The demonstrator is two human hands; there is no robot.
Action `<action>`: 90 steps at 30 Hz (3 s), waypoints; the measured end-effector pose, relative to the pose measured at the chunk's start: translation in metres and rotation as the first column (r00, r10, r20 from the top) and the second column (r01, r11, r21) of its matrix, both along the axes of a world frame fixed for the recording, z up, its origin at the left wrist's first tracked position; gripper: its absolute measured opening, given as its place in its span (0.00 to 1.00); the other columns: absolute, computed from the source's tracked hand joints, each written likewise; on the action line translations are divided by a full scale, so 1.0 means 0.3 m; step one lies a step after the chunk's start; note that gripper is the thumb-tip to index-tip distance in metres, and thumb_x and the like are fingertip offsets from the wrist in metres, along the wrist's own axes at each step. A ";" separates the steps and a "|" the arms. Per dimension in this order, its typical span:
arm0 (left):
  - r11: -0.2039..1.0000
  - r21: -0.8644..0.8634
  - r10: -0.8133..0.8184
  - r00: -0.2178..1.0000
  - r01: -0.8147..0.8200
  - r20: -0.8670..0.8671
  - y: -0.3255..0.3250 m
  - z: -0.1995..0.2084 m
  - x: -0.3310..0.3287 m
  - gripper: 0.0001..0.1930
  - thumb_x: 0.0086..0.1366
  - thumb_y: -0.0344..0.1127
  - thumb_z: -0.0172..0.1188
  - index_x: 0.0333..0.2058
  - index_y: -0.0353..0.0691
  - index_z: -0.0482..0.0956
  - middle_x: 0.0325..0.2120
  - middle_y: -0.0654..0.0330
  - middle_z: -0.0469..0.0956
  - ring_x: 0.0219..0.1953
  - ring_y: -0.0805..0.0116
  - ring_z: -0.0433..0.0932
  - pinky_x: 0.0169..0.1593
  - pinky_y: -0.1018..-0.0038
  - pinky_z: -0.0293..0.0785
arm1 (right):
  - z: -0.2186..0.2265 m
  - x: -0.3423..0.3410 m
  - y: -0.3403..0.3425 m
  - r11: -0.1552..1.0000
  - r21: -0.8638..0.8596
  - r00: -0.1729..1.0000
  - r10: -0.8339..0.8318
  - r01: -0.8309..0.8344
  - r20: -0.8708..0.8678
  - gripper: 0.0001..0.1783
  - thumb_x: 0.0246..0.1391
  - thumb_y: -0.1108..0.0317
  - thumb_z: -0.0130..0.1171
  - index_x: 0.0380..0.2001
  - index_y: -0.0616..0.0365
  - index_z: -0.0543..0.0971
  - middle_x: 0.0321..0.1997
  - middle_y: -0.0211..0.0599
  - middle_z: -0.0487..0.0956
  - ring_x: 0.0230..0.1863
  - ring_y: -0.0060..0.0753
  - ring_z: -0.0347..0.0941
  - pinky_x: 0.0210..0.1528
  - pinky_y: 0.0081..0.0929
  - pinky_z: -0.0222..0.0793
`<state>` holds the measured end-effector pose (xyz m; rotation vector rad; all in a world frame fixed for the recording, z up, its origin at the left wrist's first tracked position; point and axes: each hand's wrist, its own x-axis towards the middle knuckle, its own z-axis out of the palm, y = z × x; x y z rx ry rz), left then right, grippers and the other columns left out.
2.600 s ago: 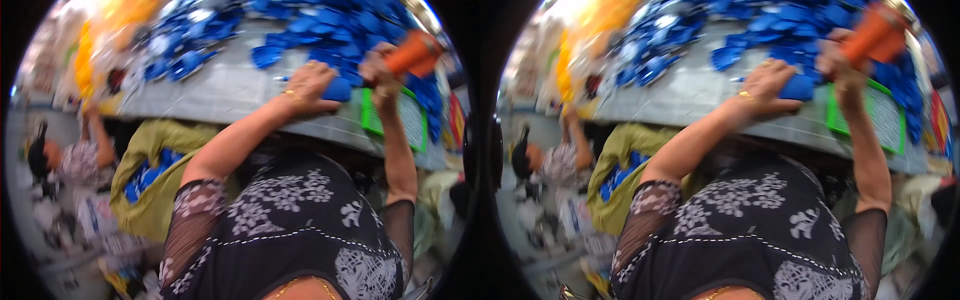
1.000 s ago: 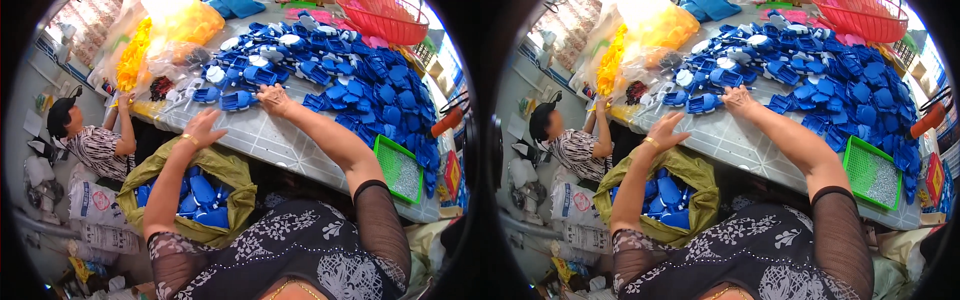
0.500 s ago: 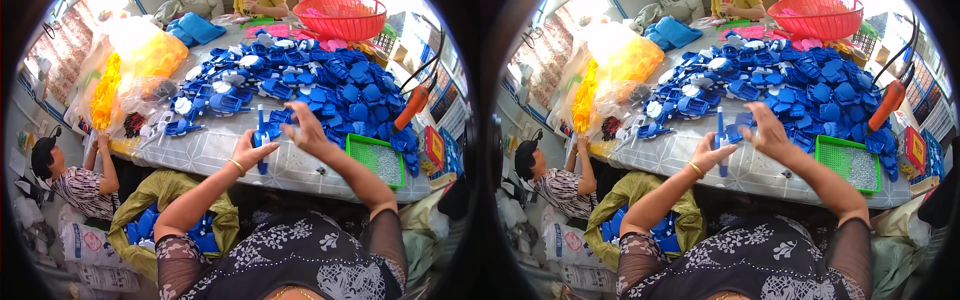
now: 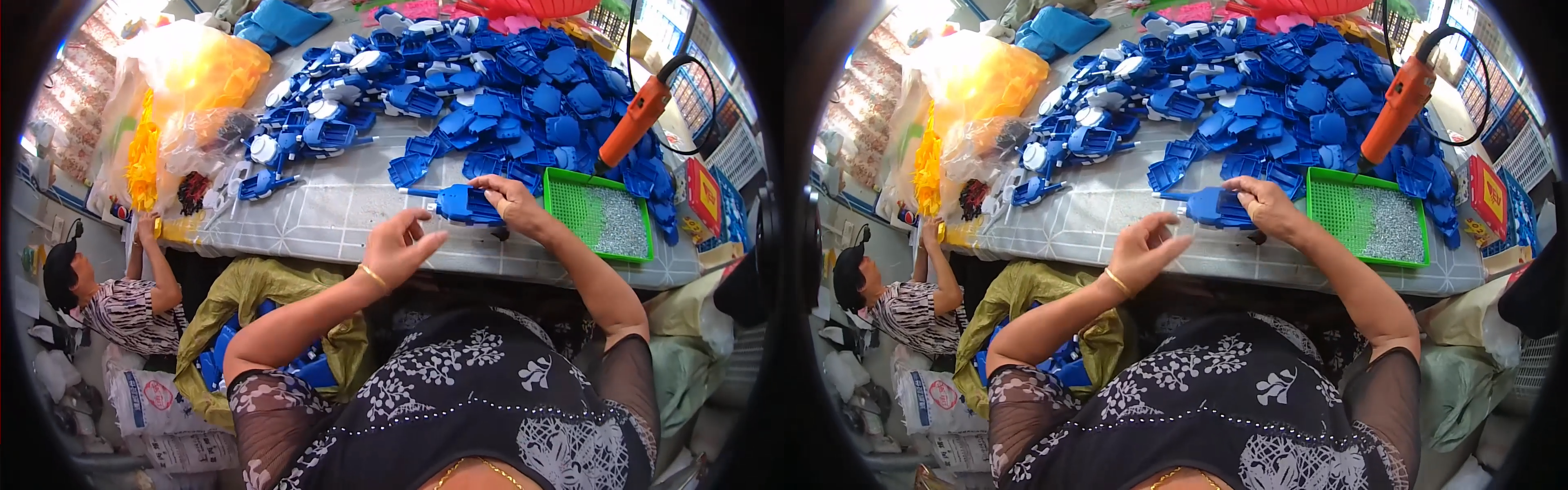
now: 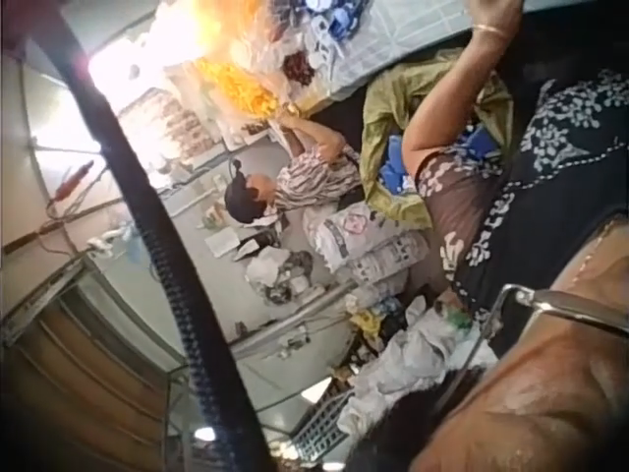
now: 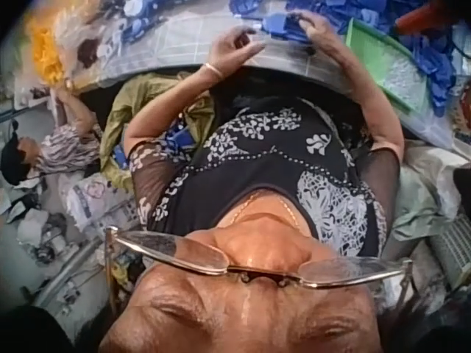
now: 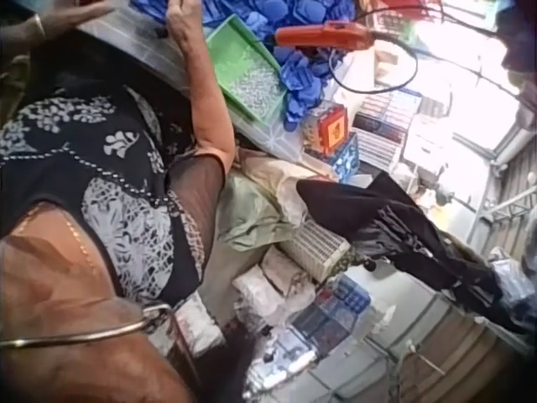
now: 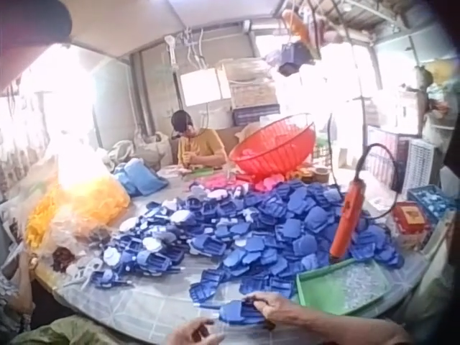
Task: Assembling blue plastic toy components using an electric screwdriver and screws.
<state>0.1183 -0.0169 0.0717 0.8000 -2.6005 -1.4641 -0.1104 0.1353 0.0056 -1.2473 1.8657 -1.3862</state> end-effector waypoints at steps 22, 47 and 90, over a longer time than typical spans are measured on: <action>0.761 -0.648 -0.370 0.845 0.037 -0.386 0.018 -0.227 -0.190 0.37 0.58 0.59 0.70 0.56 0.33 0.76 0.57 0.44 0.74 0.59 0.43 0.71 0.60 0.52 0.66 | 0.063 0.008 -0.536 0.979 0.125 0.801 0.203 -0.160 -0.563 0.15 0.53 0.69 0.60 0.45 0.57 0.81 0.50 0.54 0.79 0.52 0.55 0.78 0.56 0.46 0.75; 0.984 -0.126 -0.181 0.680 0.130 -0.710 0.030 -0.027 -0.199 0.07 0.69 0.29 0.65 0.43 0.36 0.83 0.27 0.60 0.85 0.28 0.76 0.83 0.31 0.77 0.77 | 0.300 0.077 0.178 0.950 -0.069 0.878 0.308 -0.305 0.367 0.35 0.70 0.48 0.57 0.70 0.59 0.69 0.62 0.43 0.77 0.60 0.36 0.78 0.54 0.30 0.75; 0.731 -0.660 -0.533 0.750 0.174 -0.392 -0.036 -0.235 -0.184 0.36 0.55 0.55 0.73 0.53 0.33 0.75 0.43 0.49 0.77 0.46 0.48 0.76 0.50 0.57 0.72 | 0.106 0.026 0.211 0.982 -0.172 0.812 -0.166 0.082 -0.560 0.27 0.53 0.70 0.72 0.57 0.60 0.79 0.58 0.47 0.80 0.58 0.49 0.77 0.59 0.40 0.71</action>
